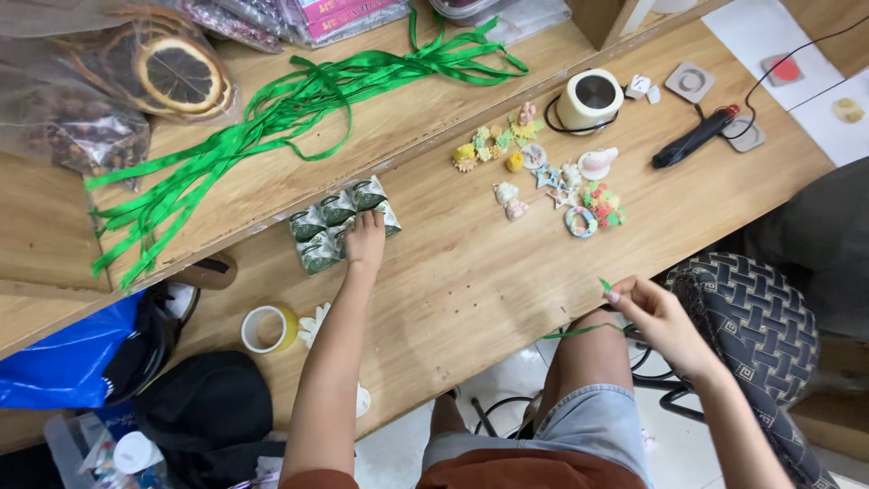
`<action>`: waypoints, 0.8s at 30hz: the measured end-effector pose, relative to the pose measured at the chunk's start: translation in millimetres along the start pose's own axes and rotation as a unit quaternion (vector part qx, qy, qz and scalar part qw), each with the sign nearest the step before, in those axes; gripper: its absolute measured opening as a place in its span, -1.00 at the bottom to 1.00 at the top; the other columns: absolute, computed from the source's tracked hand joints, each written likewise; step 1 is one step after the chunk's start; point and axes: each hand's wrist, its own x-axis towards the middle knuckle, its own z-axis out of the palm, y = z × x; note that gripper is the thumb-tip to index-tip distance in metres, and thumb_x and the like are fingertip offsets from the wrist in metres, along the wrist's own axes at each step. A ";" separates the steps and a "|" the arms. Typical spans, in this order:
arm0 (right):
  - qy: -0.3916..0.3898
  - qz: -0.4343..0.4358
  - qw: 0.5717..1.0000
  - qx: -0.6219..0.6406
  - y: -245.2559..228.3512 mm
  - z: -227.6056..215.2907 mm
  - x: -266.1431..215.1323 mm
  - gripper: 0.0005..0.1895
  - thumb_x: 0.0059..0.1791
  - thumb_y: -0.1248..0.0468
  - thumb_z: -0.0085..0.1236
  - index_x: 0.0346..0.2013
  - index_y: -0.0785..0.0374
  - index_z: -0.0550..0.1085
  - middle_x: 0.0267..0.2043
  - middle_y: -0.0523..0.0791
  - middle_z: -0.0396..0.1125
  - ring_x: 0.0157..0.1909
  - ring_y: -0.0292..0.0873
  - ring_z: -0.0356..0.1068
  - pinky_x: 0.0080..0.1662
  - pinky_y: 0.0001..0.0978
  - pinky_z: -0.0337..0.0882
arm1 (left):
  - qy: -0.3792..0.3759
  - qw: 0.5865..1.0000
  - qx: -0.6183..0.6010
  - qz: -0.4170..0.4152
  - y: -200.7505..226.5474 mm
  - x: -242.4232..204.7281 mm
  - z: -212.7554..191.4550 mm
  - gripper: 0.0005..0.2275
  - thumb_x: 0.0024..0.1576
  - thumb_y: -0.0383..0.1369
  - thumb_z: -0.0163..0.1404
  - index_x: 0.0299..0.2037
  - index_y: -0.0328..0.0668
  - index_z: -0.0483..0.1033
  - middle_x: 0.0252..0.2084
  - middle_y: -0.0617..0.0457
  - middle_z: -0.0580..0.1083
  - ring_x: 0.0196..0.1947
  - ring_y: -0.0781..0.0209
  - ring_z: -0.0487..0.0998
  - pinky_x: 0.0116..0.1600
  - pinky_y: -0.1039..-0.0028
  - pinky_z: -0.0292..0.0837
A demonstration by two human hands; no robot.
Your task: Wrapping small packaged items with green decorative ribbons.
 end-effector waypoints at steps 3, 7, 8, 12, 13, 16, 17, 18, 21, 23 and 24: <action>0.015 0.013 0.997 0.073 11.6 19.6 -28.8 -0.76 0.06 0.16 0.11 -0.23 0.32 0.51 -0.50 -0.25 0.29 -0.40 -0.43 0.22 -0.30 -0.53 0.28 | -0.045 0.998 0.038 0.007 14.1 5.6 20.4 -0.90 0.28 -0.37 -0.06 -0.06 -0.06 0.48 -0.09 0.02 0.51 -0.04 0.08 0.55 -0.15 0.26 0.54; 0.015 0.024 0.997 0.072 26.2 40.9 -47.0 -0.76 0.05 0.16 0.12 -0.27 0.33 0.50 -0.51 -0.25 0.28 -0.41 -0.43 0.20 -0.32 -0.54 0.28 | -0.017 0.996 0.085 0.005 31.4 -0.7 17.8 -0.90 0.21 -0.33 -0.05 -0.16 -0.03 0.51 -0.16 0.04 0.53 -0.10 0.08 0.56 -0.16 0.28 0.51; 0.011 0.043 0.999 -0.016 24.8 48.2 -50.5 -0.74 0.06 0.16 0.15 -0.27 0.34 0.53 -0.52 -0.19 0.24 -0.43 -0.38 0.15 -0.35 -0.45 0.21 | -0.020 0.998 0.060 -0.003 38.5 -10.7 20.4 -0.90 0.17 -0.33 -0.03 -0.17 -0.01 0.52 -0.16 0.02 0.54 -0.12 0.06 0.58 -0.15 0.21 0.52; -0.051 -0.093 0.991 -0.084 -7.9 70.9 -55.6 -0.75 0.00 0.17 0.15 -0.20 0.32 0.56 -0.47 -0.18 0.45 -0.41 -0.39 0.33 -0.32 -0.46 0.40 | -0.114 0.983 -0.138 -0.033 74.2 -78.5 -85.6 -0.78 0.09 -0.41 0.02 -0.05 -0.15 0.52 -0.17 -0.13 0.58 -0.22 -0.14 0.64 -0.19 0.07 0.54; -0.060 -0.085 0.992 -0.077 -7.1 81.7 -53.8 -0.75 0.00 0.17 0.15 -0.20 0.32 0.56 -0.47 -0.18 0.45 -0.41 -0.39 0.33 -0.32 -0.46 0.40 | -0.128 0.982 -0.133 -0.033 77.4 -96.7 -114.2 -0.78 0.09 -0.41 0.02 -0.05 -0.15 0.52 -0.17 -0.13 0.58 -0.22 -0.14 0.64 -0.19 0.07 0.54; -0.086 -0.068 0.987 -0.119 -4.9 97.7 -50.1 -0.77 -0.02 0.21 0.21 -0.15 0.28 0.59 -0.35 -0.08 0.52 -0.41 -0.21 0.42 -0.29 -0.35 0.42 | -0.209 0.919 -0.301 -0.147 106.8 -141.3 -174.1 -0.83 0.11 -0.30 0.07 -0.20 -0.22 0.50 -0.27 -0.20 0.57 -0.25 -0.24 0.63 -0.13 -0.03 0.49; -0.094 -0.098 0.982 -0.130 -4.9 103.1 -51.0 -0.79 -0.02 0.23 0.21 -0.16 0.28 0.58 -0.30 -0.06 0.52 -0.38 -0.15 0.44 -0.27 -0.32 0.43 | -0.215 0.908 -0.316 -0.170 115.1 -158.8 -177.4 -0.82 0.13 -0.28 0.06 -0.22 -0.23 0.48 -0.29 -0.21 0.56 -0.25 -0.27 0.61 -0.15 -0.05 0.47; -0.099 -0.128 0.977 -0.138 -6.5 109.9 -50.0 -0.80 -0.03 0.26 0.20 -0.16 0.27 0.58 -0.26 -0.04 0.52 -0.35 -0.09 0.47 -0.25 -0.29 0.44 | -0.219 0.899 -0.329 -0.191 120.6 -171.9 -180.8 -0.81 0.14 -0.27 0.06 -0.24 -0.25 0.46 -0.30 -0.21 0.55 -0.26 -0.29 0.59 -0.17 -0.07 0.44; -0.121 -0.176 0.968 -0.129 1.1 119.2 -61.0 -0.84 -0.01 0.27 0.19 -0.20 0.28 0.58 -0.24 -0.01 0.51 -0.25 -0.04 0.51 -0.19 -0.27 0.47 | -0.130 0.895 -0.380 -0.195 136.1 -210.1 -167.0 -0.85 0.13 -0.31 0.06 -0.30 -0.23 0.44 -0.33 -0.19 0.55 -0.30 -0.26 0.59 -0.20 -0.04 0.46; -0.124 -0.169 0.970 -0.122 9.0 121.1 -70.4 -0.84 0.00 0.27 0.19 -0.20 0.28 0.58 -0.24 -0.02 0.51 -0.25 -0.04 0.51 -0.18 -0.26 0.47 | -0.093 0.884 -0.406 -0.212 140.8 -222.1 -164.0 -0.86 0.15 -0.35 0.08 -0.30 -0.25 0.45 -0.36 -0.15 0.55 -0.35 -0.16 0.57 -0.25 0.05 0.45; -0.127 -0.168 0.971 -0.116 11.7 121.6 -72.9 -0.84 0.01 0.26 0.18 -0.21 0.28 0.58 -0.25 -0.02 0.51 -0.25 -0.04 0.51 -0.18 -0.26 0.47 | -0.048 0.871 -0.431 -0.230 142.7 -224.0 -161.9 -0.88 0.17 -0.38 0.10 -0.31 -0.27 0.46 -0.39 -0.11 0.54 -0.39 -0.06 0.56 -0.29 0.14 0.44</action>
